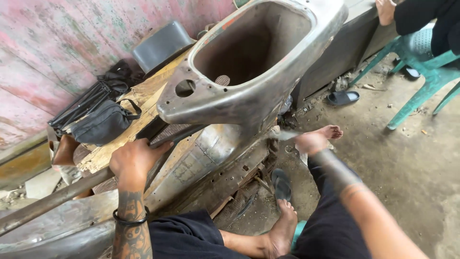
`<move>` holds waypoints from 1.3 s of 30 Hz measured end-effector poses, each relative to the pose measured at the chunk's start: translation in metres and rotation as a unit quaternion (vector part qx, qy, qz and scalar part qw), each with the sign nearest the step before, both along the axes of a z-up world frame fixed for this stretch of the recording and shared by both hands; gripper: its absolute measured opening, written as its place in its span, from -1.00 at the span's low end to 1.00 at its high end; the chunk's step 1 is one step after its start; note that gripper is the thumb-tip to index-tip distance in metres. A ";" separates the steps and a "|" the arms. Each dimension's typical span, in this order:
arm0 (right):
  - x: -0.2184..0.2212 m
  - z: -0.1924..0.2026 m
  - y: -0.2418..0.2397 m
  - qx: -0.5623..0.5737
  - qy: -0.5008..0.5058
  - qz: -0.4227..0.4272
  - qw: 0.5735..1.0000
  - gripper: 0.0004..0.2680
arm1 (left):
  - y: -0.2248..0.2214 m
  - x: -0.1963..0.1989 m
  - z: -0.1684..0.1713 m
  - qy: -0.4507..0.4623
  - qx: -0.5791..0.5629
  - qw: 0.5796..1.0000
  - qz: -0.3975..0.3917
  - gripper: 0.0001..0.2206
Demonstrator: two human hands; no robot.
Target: Using a scraper and wire brush to clean rust and debris from a motorcycle frame.
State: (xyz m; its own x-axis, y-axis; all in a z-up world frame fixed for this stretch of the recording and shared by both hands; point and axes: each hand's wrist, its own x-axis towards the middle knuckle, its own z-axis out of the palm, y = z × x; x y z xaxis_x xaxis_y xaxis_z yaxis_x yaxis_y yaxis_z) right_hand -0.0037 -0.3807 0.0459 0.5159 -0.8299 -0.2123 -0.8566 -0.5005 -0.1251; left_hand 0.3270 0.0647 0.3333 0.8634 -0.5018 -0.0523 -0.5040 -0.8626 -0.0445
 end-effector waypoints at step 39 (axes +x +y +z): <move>0.006 0.085 0.089 0.425 -0.560 -0.492 0.513 -0.81 | -0.004 0.005 -0.037 -0.108 0.056 0.990 -0.071 -0.62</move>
State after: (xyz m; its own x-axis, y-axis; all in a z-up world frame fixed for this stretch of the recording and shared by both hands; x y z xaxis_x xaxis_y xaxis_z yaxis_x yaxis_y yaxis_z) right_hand 0.0020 -0.2912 0.1307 0.1288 -0.6581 -0.7418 0.2055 0.7495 -0.6293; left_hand 0.3321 0.0607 0.2966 0.7816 -0.6206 0.0633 -0.5882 -0.7670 -0.2564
